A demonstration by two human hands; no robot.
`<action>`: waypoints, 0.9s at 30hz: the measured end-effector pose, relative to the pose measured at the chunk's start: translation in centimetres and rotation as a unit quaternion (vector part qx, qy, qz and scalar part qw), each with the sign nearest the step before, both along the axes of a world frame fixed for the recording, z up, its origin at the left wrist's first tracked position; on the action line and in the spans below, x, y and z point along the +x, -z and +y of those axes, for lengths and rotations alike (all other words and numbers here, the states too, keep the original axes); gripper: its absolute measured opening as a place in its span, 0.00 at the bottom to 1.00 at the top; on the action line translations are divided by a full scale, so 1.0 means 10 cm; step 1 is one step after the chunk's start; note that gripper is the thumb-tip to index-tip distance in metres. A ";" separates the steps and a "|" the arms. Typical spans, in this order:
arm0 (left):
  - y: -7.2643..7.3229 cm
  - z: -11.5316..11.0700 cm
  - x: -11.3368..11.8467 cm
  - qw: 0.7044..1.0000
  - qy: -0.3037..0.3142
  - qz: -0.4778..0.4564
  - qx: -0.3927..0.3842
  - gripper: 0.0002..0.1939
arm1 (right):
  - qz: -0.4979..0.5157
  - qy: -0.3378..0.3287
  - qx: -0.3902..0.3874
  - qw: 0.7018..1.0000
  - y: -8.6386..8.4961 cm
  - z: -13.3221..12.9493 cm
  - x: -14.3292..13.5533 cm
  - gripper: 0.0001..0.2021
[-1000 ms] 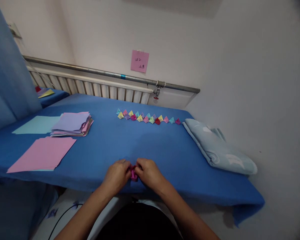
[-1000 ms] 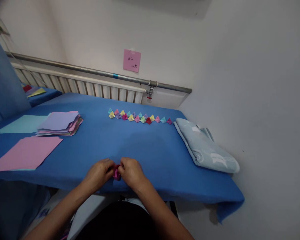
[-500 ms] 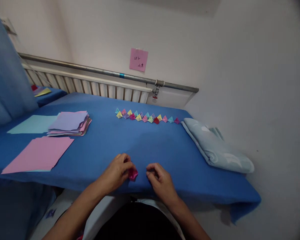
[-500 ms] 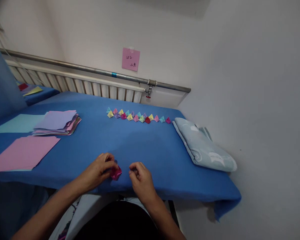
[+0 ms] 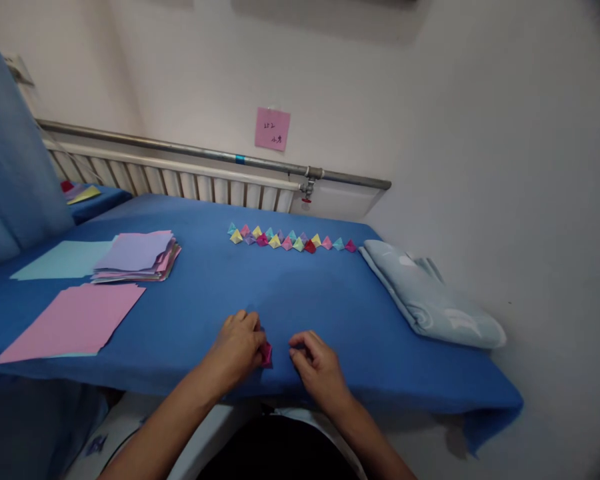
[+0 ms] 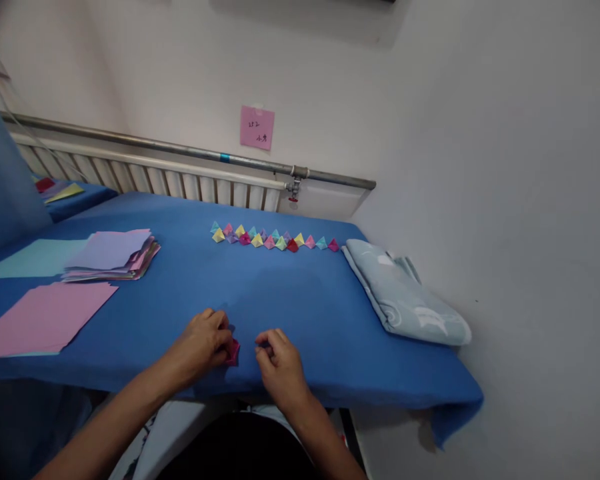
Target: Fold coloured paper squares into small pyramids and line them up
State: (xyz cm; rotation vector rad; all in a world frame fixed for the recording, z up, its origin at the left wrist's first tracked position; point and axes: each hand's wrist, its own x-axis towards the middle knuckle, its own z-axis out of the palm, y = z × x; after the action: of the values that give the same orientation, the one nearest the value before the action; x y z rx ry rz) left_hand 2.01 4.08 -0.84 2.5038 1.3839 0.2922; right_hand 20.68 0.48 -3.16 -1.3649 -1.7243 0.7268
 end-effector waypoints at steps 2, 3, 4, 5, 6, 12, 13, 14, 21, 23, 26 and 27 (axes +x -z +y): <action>0.00 -0.02 0.03 1.000 -0.015 0.002 -0.002 0.06 | -0.011 -0.012 0.018 1.000 -0.03 -0.01 -0.02 0.05; 0.00 -0.02 0.05 1.000 -0.022 0.004 -0.005 0.07 | -0.019 -0.024 0.029 0.999 -0.05 -0.02 -0.04 0.06; 0.00 -0.03 0.06 1.000 -0.029 0.007 -0.008 0.07 | -0.028 -0.040 0.040 0.998 -0.07 -0.03 -0.06 0.07; -0.01 -0.04 0.07 0.999 -0.035 0.011 -0.012 0.07 | -0.037 -0.058 0.048 0.996 -0.10 -0.04 -0.08 0.09; -0.01 -0.05 0.08 0.999 -0.042 0.016 -0.017 0.07 | -0.048 -0.077 0.051 0.995 -0.11 -0.05 -0.10 0.11; -0.07 -0.12 0.11 0.995 -0.079 0.046 -0.027 0.10 | -0.090 -0.115 0.031 0.989 -0.09 -0.03 -0.16 0.15; -0.08 -0.13 0.11 0.995 -0.082 0.050 -0.026 0.11 | -0.092 -0.108 0.034 0.989 -0.07 -0.02 -0.15 0.15; -0.09 -0.14 0.12 0.995 -0.084 0.054 -0.024 0.11 | -0.093 -0.100 0.039 0.990 -0.05 -0.03 -0.15 0.16; -0.05 -0.18 0.09 0.997 -0.064 -0.010 -0.030 0.09 | -0.076 -0.066 0.054 0.993 0.02 -0.07 -0.10 0.12; -0.02 -0.18 0.09 0.997 -0.058 -0.031 -0.039 0.09 | -0.071 -0.064 0.057 0.994 0.02 -0.07 -0.10 0.12; 0.04 -0.17 0.10 0.997 -0.061 -0.034 -0.031 0.08 | -0.073 -0.068 0.057 0.993 0.03 -0.07 -0.10 0.12; 0.05 -0.17 0.10 0.997 -0.061 -0.036 -0.026 0.08 | -0.076 -0.070 0.055 0.993 0.03 -0.07 -0.10 0.12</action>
State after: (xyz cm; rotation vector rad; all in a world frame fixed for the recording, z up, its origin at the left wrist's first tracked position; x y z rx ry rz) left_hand 3.03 2.37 -1.36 2.3486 1.4987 0.3611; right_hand 19.68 -0.18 -3.44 -1.2603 -1.9666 0.6075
